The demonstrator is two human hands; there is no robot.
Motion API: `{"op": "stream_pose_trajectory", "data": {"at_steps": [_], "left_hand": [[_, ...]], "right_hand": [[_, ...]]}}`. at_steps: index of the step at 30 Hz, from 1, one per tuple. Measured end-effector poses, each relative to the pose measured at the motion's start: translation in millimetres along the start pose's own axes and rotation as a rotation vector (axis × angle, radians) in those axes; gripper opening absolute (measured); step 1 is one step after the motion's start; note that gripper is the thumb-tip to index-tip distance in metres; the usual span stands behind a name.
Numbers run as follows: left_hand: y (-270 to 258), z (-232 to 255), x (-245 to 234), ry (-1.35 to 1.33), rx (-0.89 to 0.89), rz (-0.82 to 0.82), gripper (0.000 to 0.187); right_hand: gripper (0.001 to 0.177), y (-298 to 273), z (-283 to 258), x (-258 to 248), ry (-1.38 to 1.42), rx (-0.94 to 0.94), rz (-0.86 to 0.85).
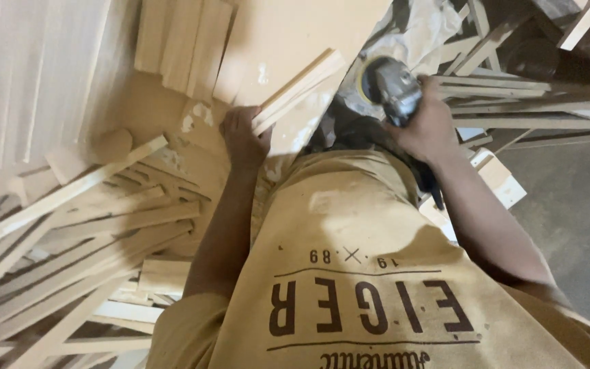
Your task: The person uses an angle grinder with a sanding disc to smooth the edges and surfaces of small wooden planks. They hold the wood pieces with one hand while operating the tool with the other, moving the grinder along the wood to remove roughness.
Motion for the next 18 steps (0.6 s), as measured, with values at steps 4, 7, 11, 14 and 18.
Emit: {"op": "stream_pose_trajectory", "data": {"at_steps": [4, 7, 11, 14, 18], "left_hand": [[13.4, 38.5, -16.8, 0.328, 0.113, 0.018, 0.059], [34.0, 67.7, 17.3, 0.313, 0.188, -0.09, 0.075], [73.3, 137.4, 80.0, 0.479, 0.336, -0.264, 0.077], [92.5, 146.5, 119.3, 0.502, 0.289, -0.453, 0.064], [94.4, 120.2, 149.7, 0.658, 0.366, -0.626, 0.046]], "right_hand": [[0.108, -33.2, 42.7, -20.2, -0.017, 0.28, 0.008], [0.108, -43.7, 59.4, -30.0, 0.057, 0.319, 0.06], [0.107, -48.1, 83.8, -25.3, 0.124, 0.29, 0.144], [0.103, -51.5, 93.8, -31.4, 0.264, 0.326, 0.123], [0.105, -58.5, 128.4, -31.0, 0.291, 0.432, 0.104]]}}
Point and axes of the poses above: each hand's wrist, its own y-axis towards the middle knuckle, its own x-axis out of the palm, z = x × y, the point moved 5 cm from there along y, towards the middle knuckle, and after that the axes turned 13 degrees about z, right-handed, at the moved point
